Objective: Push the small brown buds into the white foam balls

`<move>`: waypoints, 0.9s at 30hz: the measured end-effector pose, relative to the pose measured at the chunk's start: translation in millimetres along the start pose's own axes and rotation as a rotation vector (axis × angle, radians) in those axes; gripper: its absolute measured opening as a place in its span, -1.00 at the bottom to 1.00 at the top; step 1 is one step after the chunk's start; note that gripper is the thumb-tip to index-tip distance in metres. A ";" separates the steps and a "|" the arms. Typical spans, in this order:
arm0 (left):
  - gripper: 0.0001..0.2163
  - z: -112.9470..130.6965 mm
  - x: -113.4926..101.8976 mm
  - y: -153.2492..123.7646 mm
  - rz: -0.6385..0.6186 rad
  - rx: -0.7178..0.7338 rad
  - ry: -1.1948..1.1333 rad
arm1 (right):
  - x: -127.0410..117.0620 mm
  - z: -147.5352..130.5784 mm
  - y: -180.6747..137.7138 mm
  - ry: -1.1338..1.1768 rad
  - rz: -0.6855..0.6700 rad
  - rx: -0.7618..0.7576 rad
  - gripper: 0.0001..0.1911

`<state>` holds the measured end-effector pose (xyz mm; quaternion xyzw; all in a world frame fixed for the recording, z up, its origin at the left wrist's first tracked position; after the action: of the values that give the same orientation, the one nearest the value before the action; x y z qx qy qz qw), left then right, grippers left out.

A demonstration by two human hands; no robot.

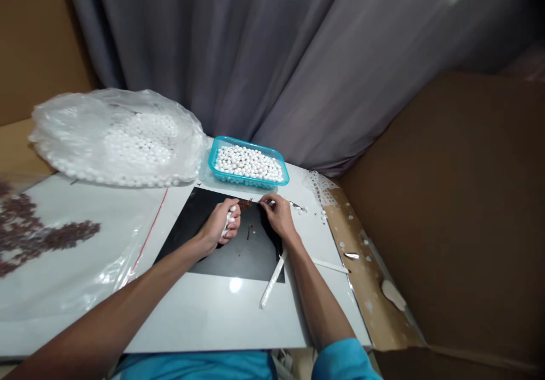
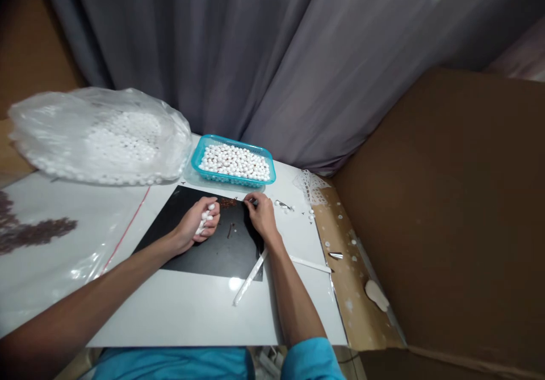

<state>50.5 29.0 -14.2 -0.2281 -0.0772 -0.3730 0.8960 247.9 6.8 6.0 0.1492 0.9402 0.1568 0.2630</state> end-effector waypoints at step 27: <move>-0.46 5.1 6.3 -4.8 0.016 0.068 0.172 | 12.0 -47.4 -24.9 0.814 -0.068 0.167 -0.71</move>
<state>51.7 24.4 -6.1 -0.1653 -0.0110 -0.3811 0.9096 207.5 -21.6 29.9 0.0647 0.9813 0.1175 -0.1379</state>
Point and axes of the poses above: each hand's wrist, its own y-axis towards the middle knuckle, its own x-axis out of the palm, z = x × y, the point moved 6 cm from there along y, towards the middle knuckle, and after that the axes turned 15 degrees about y, right-handed, at the moved point
